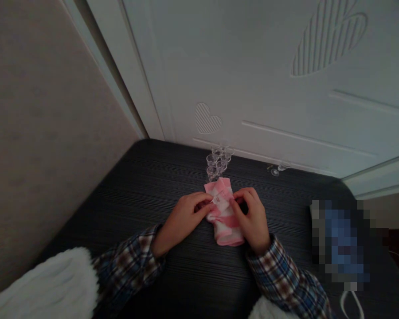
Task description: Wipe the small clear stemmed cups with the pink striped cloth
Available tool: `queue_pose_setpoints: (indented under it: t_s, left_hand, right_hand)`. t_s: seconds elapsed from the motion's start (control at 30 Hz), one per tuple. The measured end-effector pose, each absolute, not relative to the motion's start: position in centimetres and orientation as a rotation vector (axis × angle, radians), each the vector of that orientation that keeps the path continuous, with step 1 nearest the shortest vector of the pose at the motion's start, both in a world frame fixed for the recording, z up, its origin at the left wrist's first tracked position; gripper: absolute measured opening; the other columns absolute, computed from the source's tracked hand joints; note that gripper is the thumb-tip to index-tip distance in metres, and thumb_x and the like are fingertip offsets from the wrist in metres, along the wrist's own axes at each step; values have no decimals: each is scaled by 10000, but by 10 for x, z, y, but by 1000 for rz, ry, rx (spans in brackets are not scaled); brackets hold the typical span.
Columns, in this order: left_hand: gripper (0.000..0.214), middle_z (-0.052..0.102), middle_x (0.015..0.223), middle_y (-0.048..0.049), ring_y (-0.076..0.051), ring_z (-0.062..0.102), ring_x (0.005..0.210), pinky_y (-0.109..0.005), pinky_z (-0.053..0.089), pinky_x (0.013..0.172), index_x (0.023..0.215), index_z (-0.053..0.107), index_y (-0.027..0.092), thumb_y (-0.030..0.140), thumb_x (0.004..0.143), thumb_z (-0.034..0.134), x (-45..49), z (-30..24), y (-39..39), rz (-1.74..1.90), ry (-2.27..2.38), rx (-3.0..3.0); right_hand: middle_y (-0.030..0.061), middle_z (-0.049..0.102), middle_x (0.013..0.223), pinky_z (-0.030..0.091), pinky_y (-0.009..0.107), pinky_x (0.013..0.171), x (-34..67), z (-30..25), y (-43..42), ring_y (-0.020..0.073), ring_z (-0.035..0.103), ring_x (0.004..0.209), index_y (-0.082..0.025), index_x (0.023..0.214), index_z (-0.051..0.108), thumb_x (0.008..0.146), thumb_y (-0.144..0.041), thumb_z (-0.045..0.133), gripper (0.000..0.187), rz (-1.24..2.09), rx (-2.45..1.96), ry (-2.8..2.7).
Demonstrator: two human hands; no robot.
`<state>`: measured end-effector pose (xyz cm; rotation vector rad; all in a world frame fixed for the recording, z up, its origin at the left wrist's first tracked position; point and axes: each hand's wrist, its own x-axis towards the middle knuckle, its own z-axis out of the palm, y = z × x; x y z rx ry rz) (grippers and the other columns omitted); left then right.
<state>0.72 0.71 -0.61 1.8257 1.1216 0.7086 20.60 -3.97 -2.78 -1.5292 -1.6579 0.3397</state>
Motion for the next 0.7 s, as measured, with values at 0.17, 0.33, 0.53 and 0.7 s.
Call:
queue_pose_setpoints:
  t_s: [0.17, 0.33, 0.53, 0.7]
  left_hand:
    - [170, 721, 695, 4, -163, 629, 615, -243, 466, 582, 841, 737, 186, 299, 904, 628, 8, -3, 8, 700, 1081, 1759]
    - [201, 704, 684, 9, -145, 595, 574, -229, 442, 544, 865, 726, 175, 317, 923, 598, 7, -2, 9, 698, 1062, 1752]
    - [143, 717, 721, -2, -163, 636, 659, -235, 446, 598, 812, 721, 176, 266, 896, 646, 8, 2, 3, 676, 1070, 1858]
    - [117, 688, 713, 5, -162, 627, 663, -246, 436, 618, 788, 673, 182, 230, 891, 650, 9, 4, -1, 679, 1086, 1968]
  right_hand:
    - [34, 675, 913, 568, 345, 767, 201, -11, -44, 176, 661, 851, -182, 922, 643, 988, -269, 588, 123, 322, -1387, -1632]
    - [28, 663, 843, 540, 326, 717, 194, -5, -49, 188, 649, 787, -227, 891, 601, 960, -181, 562, 92, 319, -1327, -1630]
    - [14, 631, 818, 521, 311, 686, 194, -6, -48, 180, 622, 754, -232, 883, 575, 945, -164, 566, 93, 322, -1339, -1665]
    - [4, 595, 785, 485, 305, 674, 194, -10, -49, 171, 591, 728, -225, 864, 569, 937, -154, 576, 103, 304, -1334, -1730]
